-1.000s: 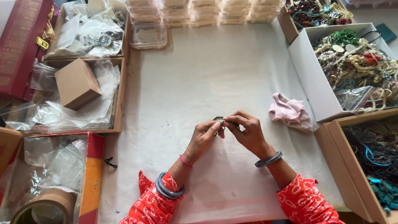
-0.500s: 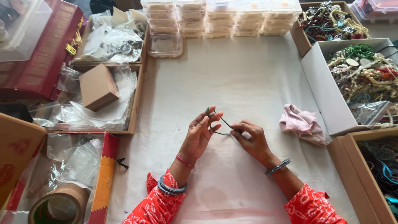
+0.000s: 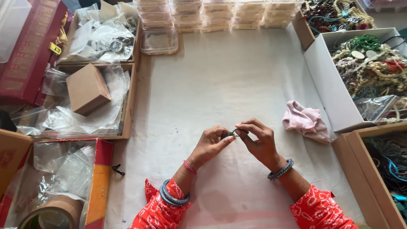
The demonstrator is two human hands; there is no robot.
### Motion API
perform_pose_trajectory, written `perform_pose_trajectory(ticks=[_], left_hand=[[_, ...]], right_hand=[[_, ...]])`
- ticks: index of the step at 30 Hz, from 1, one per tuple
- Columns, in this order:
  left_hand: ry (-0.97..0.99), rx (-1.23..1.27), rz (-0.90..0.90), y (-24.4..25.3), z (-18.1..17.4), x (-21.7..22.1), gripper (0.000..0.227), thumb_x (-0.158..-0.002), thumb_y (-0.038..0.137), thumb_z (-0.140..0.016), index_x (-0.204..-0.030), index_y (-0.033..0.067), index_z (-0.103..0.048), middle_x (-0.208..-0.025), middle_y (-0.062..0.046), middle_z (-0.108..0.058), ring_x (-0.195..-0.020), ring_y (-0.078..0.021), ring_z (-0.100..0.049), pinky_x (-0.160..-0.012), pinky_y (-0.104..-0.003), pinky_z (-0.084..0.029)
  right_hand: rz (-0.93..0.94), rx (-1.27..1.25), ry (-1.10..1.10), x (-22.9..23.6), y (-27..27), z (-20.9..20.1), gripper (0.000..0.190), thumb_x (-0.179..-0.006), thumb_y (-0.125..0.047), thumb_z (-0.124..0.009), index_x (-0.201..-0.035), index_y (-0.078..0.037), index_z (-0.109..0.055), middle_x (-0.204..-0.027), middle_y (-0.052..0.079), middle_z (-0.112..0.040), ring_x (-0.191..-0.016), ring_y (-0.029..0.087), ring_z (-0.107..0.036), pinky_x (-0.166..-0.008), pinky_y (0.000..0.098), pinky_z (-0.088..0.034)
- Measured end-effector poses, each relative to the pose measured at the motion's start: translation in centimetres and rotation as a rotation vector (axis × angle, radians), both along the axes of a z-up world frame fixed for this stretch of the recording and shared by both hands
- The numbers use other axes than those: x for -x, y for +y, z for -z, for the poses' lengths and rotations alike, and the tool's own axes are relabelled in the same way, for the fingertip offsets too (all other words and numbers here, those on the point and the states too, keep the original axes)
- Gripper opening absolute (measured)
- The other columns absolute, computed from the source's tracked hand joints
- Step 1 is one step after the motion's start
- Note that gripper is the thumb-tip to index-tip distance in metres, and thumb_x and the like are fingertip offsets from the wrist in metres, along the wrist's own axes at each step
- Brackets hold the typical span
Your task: The person cleans a dark beaded bracelet with a pink cloth, places it in a plastic bag, and then puts the bag into a small plastic container. They then place a small cloth pouch into the container and close it. Finally, they clean a long, light-colored beaded necklace with the pink cloth.
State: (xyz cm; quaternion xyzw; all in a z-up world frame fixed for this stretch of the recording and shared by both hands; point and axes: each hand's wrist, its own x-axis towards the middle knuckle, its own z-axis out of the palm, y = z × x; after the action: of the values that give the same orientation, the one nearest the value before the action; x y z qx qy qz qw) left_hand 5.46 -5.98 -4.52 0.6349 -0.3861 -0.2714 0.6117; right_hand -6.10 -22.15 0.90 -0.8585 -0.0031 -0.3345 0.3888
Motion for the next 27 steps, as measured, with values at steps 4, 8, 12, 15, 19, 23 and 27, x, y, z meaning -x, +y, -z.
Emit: perform_pose_trajectory(ticks=[4, 8, 12, 15, 19, 23, 27], left_hand=[[0.450, 0.258, 0.127, 0.3, 1.4, -0.7, 0.024, -0.112, 0.021, -0.064, -0.108, -0.0009, -0.074, -0.094, -0.007, -0.067, -0.089, -0.0119, -0.061, -0.087, -0.029, -0.051], [0.810, 0.507, 0.043, 0.8, -1.6, -1.2, 0.026, -0.108, 0.023, -0.060, -0.125, 0.0034, -0.066, -0.114, -0.009, -0.071, -0.104, -0.0158, -0.063, -0.097, -0.034, -0.051], [0.945, 0.509, 0.033, 1.2, -6.0, -0.5, 0.050, -0.101, 0.032, -0.051, -0.148, 0.0139, -0.053, -0.141, -0.002, -0.066, -0.110, -0.0122, -0.059, -0.097, -0.032, -0.046], [0.437, 0.260, -0.045, 0.5, -3.8, -0.2, 0.054, -0.105, 0.033, -0.047, -0.156, 0.0146, -0.048, -0.145, -0.004, -0.063, -0.109, -0.0105, -0.056, -0.096, -0.028, -0.046], [0.379, 0.265, -0.002, -0.3, -1.2, 0.7, 0.046, -0.104, 0.029, -0.061, -0.147, 0.0116, -0.056, -0.130, -0.007, -0.068, -0.123, -0.0091, -0.061, -0.110, -0.025, -0.047], [0.024, -0.041, -0.106, -0.4, -0.5, 1.2, 0.026, -0.092, 0.021, -0.080, -0.111, 0.0044, -0.074, -0.099, -0.005, -0.064, -0.091, -0.0132, -0.060, -0.080, -0.028, -0.051], [0.057, 0.102, -0.043, -0.4, -0.2, 1.1, 0.019, -0.098, 0.018, -0.077, -0.108, 0.0013, -0.075, -0.097, -0.002, -0.067, -0.094, -0.0130, -0.061, -0.084, -0.028, -0.050]], right_hand=[[0.000, -0.018, 0.045, -0.3, -0.3, 0.6, 0.025, -0.087, 0.002, -0.078, -0.110, -0.005, -0.075, -0.095, 0.007, -0.072, -0.082, 0.016, -0.072, -0.069, 0.0274, -0.059], [0.010, -0.079, 0.111, -0.6, -0.4, 1.5, 0.023, -0.087, 0.001, -0.078, -0.109, -0.004, -0.075, -0.092, 0.007, -0.072, -0.081, 0.015, -0.072, -0.070, 0.0275, -0.059], [0.040, -0.023, 0.121, -0.3, 0.8, 1.0, 0.022, -0.087, 0.003, -0.076, -0.107, -0.005, -0.074, -0.094, 0.006, -0.071, -0.080, 0.016, -0.073, -0.069, 0.0279, -0.059], [0.062, 0.160, 0.045, 0.2, 1.6, -0.8, 0.025, -0.085, 0.006, -0.074, -0.108, -0.006, -0.074, -0.097, 0.007, -0.069, -0.083, 0.019, -0.069, -0.070, 0.0320, -0.057], [0.055, 0.232, -0.028, 0.5, 1.1, -0.8, 0.030, -0.085, 0.009, -0.073, -0.110, -0.007, -0.073, -0.098, 0.007, -0.066, -0.087, 0.021, -0.067, -0.071, 0.0337, -0.055], [0.053, 0.134, -0.049, 0.5, 0.8, -0.6, 0.031, -0.086, 0.008, -0.073, -0.113, -0.007, -0.071, -0.101, 0.008, -0.065, -0.088, 0.019, -0.070, -0.071, 0.0309, -0.058], [0.030, 0.053, -0.018, 0.5, 0.8, 0.3, 0.026, -0.090, 0.006, -0.073, -0.114, -0.006, -0.071, -0.104, 0.009, -0.069, -0.089, 0.016, -0.074, -0.073, 0.0271, -0.062]])
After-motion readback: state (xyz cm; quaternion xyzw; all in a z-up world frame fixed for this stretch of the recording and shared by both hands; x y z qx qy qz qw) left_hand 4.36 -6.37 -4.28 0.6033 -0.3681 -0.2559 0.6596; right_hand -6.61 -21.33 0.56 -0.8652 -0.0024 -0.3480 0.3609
